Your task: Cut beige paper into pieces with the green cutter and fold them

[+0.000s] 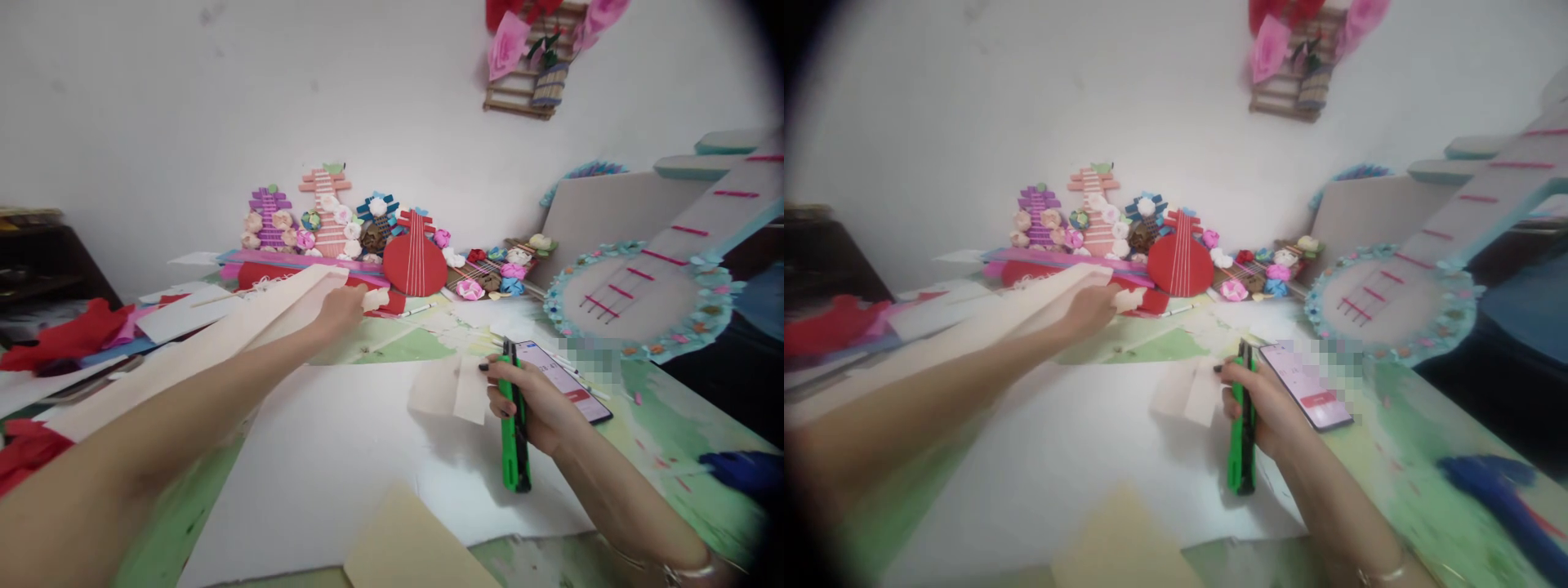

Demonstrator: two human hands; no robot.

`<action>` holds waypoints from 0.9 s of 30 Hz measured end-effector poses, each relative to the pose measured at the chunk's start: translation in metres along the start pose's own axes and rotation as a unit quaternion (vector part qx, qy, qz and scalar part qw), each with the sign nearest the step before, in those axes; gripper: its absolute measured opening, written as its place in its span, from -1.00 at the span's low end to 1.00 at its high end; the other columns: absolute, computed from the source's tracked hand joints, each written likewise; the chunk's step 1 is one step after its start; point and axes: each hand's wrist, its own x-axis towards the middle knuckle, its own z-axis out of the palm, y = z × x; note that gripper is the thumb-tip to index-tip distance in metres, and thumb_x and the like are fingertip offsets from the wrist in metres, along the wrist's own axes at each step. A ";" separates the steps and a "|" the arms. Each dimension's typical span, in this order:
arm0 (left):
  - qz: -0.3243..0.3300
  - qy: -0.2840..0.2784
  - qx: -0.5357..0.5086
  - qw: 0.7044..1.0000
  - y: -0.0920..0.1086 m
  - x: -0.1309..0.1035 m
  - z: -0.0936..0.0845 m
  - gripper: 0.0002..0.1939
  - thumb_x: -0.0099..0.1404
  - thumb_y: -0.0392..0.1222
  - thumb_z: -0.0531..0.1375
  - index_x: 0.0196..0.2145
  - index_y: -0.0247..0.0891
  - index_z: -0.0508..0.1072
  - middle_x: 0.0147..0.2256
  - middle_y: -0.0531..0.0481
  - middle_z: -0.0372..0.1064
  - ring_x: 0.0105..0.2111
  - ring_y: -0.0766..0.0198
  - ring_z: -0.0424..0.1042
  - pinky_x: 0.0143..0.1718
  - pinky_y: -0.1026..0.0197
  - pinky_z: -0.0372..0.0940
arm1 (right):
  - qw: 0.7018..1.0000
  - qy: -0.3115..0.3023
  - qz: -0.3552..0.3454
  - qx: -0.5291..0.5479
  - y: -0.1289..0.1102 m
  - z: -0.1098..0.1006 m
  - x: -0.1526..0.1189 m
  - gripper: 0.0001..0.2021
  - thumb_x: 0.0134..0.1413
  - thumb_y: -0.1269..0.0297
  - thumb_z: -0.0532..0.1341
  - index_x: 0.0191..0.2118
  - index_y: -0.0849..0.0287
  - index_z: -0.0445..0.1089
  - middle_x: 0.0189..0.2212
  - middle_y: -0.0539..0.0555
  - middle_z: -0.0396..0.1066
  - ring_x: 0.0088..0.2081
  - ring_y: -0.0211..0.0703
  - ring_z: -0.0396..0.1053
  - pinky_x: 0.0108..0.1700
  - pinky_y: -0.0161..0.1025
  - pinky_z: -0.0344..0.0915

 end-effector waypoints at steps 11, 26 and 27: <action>0.289 0.062 -0.011 0.955 0.024 -0.167 0.005 -0.90 0.26 -0.32 0.12 -0.24 -0.30 0.39 -0.28 -0.18 0.49 -0.28 0.07 0.49 -0.28 0.09 0.37 | 0.984 0.044 0.107 -0.132 0.014 -0.003 0.015 -0.82 -0.06 0.44 0.26 -0.37 0.18 0.20 -0.67 0.05 0.36 -0.59 -0.13 0.45 -0.61 -0.29 0.41; 0.206 0.051 -0.105 0.971 0.008 -0.173 0.018 -0.52 0.34 0.11 0.08 0.01 -0.35 0.34 0.02 -0.32 0.39 0.02 -0.08 0.40 -0.01 -0.06 0.34 | 0.887 0.038 -0.032 -0.458 -0.005 -0.034 0.019 -0.93 0.12 0.36 0.15 -0.31 0.18 0.21 -0.57 -0.01 0.35 -0.63 -0.29 0.31 -0.60 -0.37 0.20; 0.209 0.050 -0.106 0.971 0.008 -0.173 0.019 -0.49 0.35 0.11 0.07 0.04 -0.36 0.32 0.04 -0.33 0.37 0.04 -0.09 0.38 0.02 -0.08 0.32 | 0.872 0.045 -0.051 -0.485 -0.005 -0.036 0.021 -0.93 0.10 0.41 0.14 -0.27 0.19 0.23 -0.55 0.01 0.37 -0.59 -0.25 0.34 -0.55 -0.34 0.23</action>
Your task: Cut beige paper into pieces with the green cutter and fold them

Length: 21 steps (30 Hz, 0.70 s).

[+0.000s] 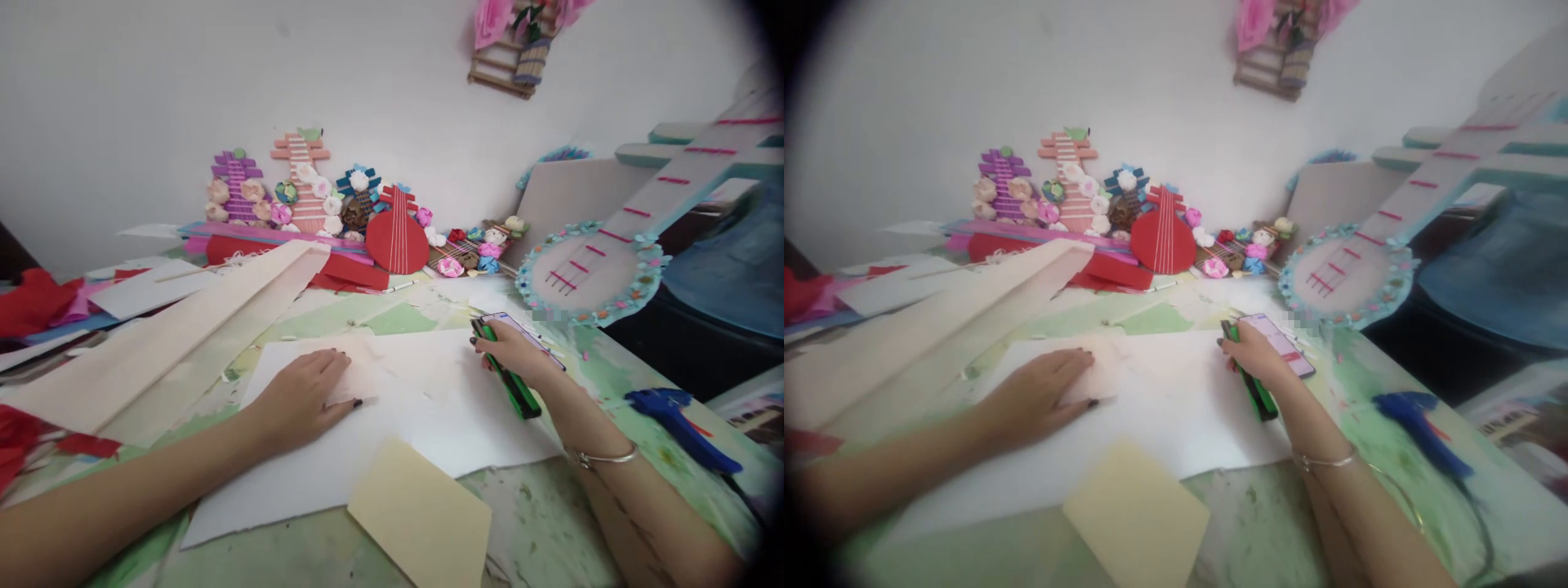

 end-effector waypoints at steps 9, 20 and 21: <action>0.015 -0.016 -0.022 1.000 0.000 0.000 0.000 -0.50 0.38 0.04 0.01 0.11 -0.37 0.29 0.11 -0.32 0.32 0.11 -0.07 0.31 0.10 -0.08 0.25 | 0.948 0.054 -0.229 -0.216 0.007 0.034 0.011 -0.37 -0.03 0.61 0.07 0.24 0.38 0.15 -0.03 0.38 0.34 0.02 0.12 0.30 0.04 -0.06 0.22; -0.036 -0.097 -0.024 0.994 -0.007 0.001 0.003 -0.27 0.37 0.23 -0.07 0.26 -0.38 0.17 0.27 -0.27 0.12 0.29 -0.11 0.07 0.26 -0.17 0.04 | 0.924 0.072 -0.284 -0.247 0.008 0.043 0.022 -0.58 0.19 0.43 0.08 0.16 0.34 0.29 -0.05 0.36 0.44 -0.01 0.11 0.36 0.03 -0.03 0.26; -0.037 -0.099 -0.026 0.994 -0.008 0.001 0.002 -0.27 0.36 0.24 -0.07 0.26 -0.37 0.17 0.27 -0.26 0.10 0.29 -0.10 0.05 0.26 -0.17 0.03 | 0.924 0.074 -0.285 -0.243 0.005 0.041 0.019 -0.62 0.19 0.43 0.08 0.11 0.33 0.33 -0.06 0.35 0.45 -0.02 0.11 0.37 0.02 -0.03 0.26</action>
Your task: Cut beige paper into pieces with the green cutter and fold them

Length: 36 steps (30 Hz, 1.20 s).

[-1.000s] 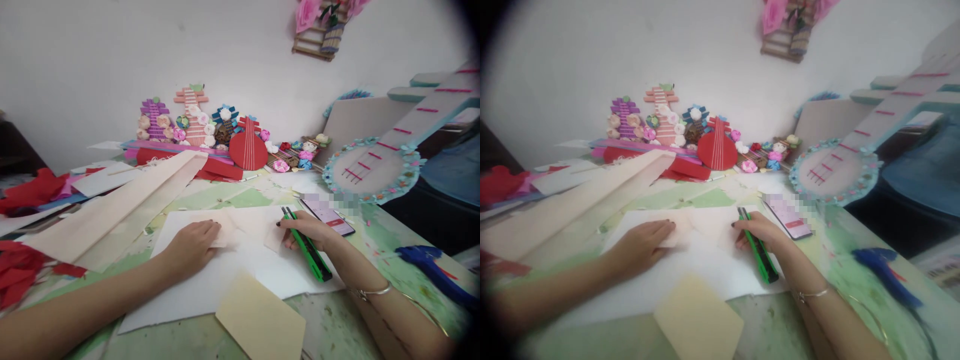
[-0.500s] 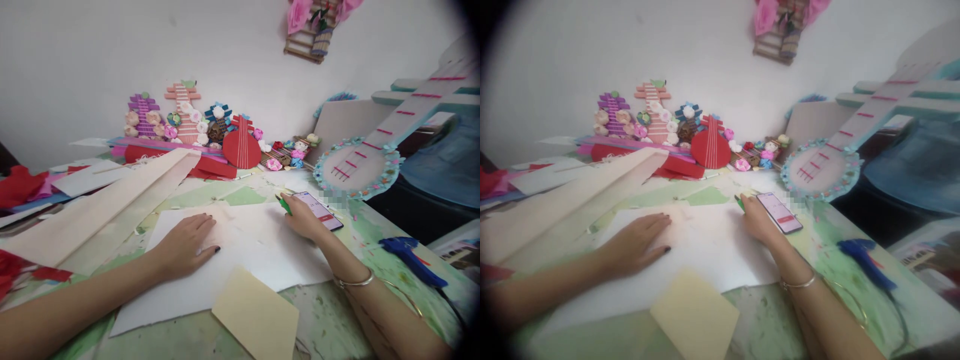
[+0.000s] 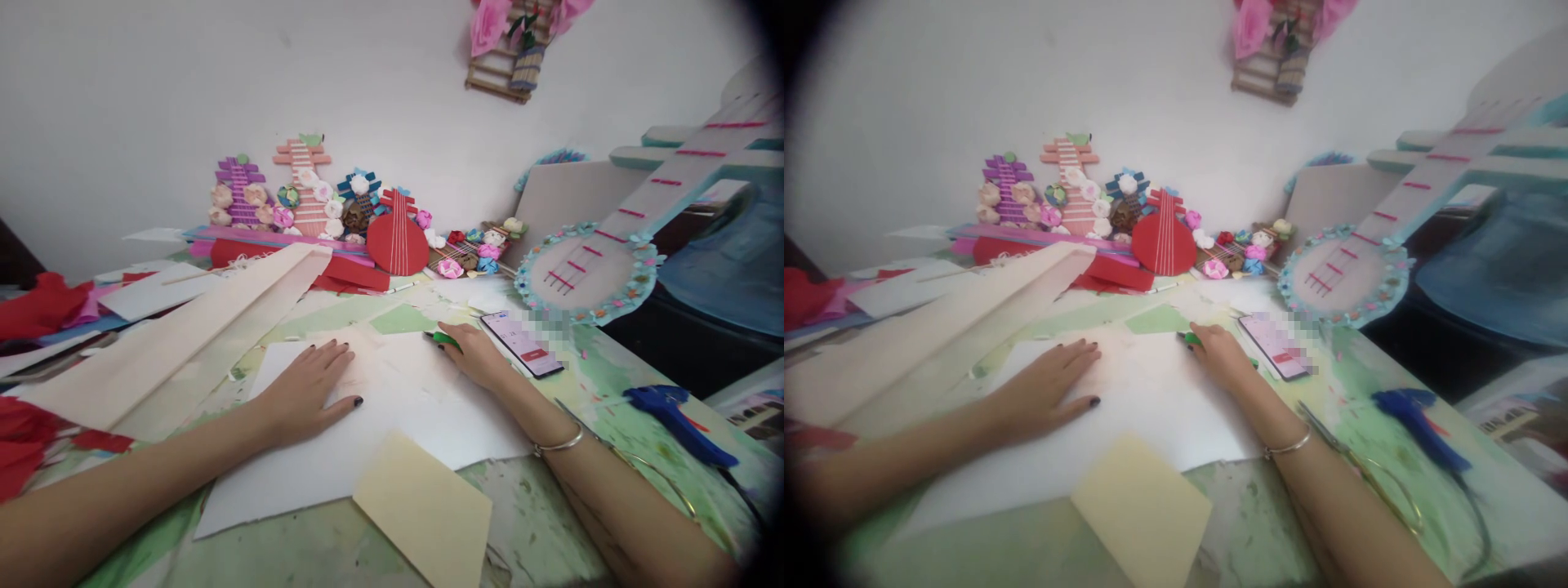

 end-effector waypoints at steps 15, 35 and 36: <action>0.019 -0.033 -0.017 0.999 -0.008 -0.001 -0.003 -0.19 0.33 0.30 -0.08 0.34 -0.29 -0.01 0.35 -0.21 -0.10 0.35 -0.15 -0.16 0.30 -0.23 -0.11 | 0.917 -0.260 -0.258 0.160 -0.109 -0.022 -0.049 -0.36 -0.28 0.10 0.46 -0.01 0.21 0.35 -0.11 0.16 0.30 -0.11 -0.05 0.22 -0.12 -0.22 0.24; 0.034 -0.031 -0.007 0.999 -0.021 -0.014 0.001 -0.30 0.41 0.18 -0.07 0.36 -0.20 -0.09 0.36 -0.14 -0.14 0.36 -0.06 -0.13 0.31 -0.16 -0.09 | 0.802 0.154 0.257 0.516 -0.012 -0.027 -0.004 -0.68 -0.16 0.40 0.23 -0.22 0.16 0.16 -0.42 0.03 0.36 -0.36 -0.19 0.50 -0.25 -0.21 0.46; 0.029 -0.031 -0.010 0.999 -0.020 -0.014 0.001 -0.31 0.42 0.18 -0.08 0.36 -0.21 -0.07 0.36 -0.14 -0.13 0.35 -0.05 -0.12 0.31 -0.15 -0.09 | 0.810 0.150 0.261 0.503 -0.008 -0.026 -0.004 -0.69 -0.16 0.40 0.23 -0.22 0.17 0.18 -0.37 0.08 0.37 -0.33 -0.13 0.51 -0.22 -0.16 0.47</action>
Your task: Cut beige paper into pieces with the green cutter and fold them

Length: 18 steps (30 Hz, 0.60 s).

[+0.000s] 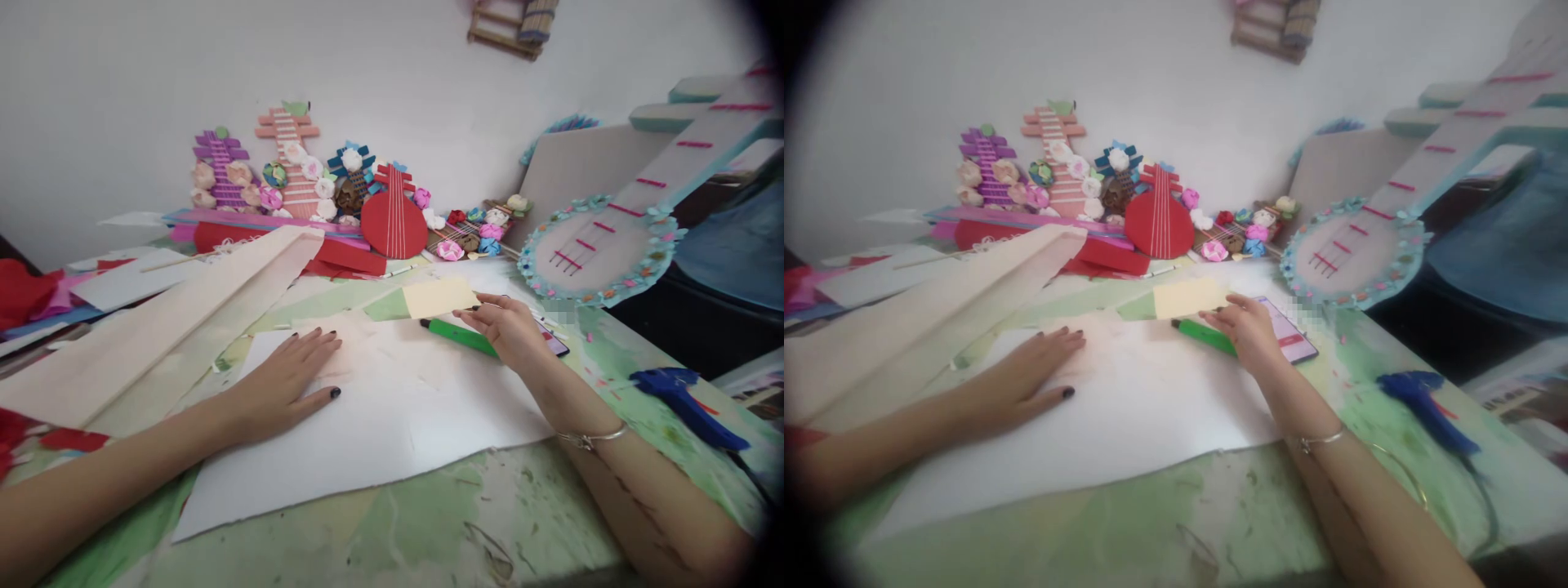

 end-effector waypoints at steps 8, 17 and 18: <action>-0.011 0.034 0.026 0.999 0.004 0.000 -0.008 -0.31 0.39 0.23 -0.08 0.29 -0.28 0.12 0.26 -0.22 0.13 0.27 -0.09 0.10 0.25 -0.15 -0.01 | 0.939 -0.109 -0.137 -0.294 -0.005 0.000 -0.013 -0.82 -0.15 0.49 0.25 -0.34 0.16 0.48 -0.23 0.12 0.41 -0.33 -0.11 0.43 -0.14 -0.10 0.37; -0.013 0.148 0.075 0.986 0.006 0.004 -0.012 -0.37 0.38 0.17 -0.03 0.13 -0.45 0.29 0.07 -0.38 0.34 0.19 -0.20 0.21 0.23 -0.29 -0.03 | 0.781 -0.439 -0.244 -0.370 -0.021 0.027 -0.055 -0.72 0.11 0.36 0.24 -0.03 0.16 0.46 -0.05 0.15 0.42 -0.09 -0.10 0.39 -0.03 -0.13 0.33; 0.021 0.158 0.064 0.985 0.010 0.003 -0.013 -0.44 0.40 0.10 0.00 0.11 -0.43 0.31 0.07 -0.35 0.36 0.19 -0.15 0.21 0.25 -0.26 -0.02 | 0.785 -0.457 -0.238 -0.344 -0.021 0.029 -0.058 -0.70 0.12 0.36 0.23 -0.01 0.17 0.45 -0.05 0.14 0.43 -0.11 -0.13 0.41 -0.05 -0.16 0.35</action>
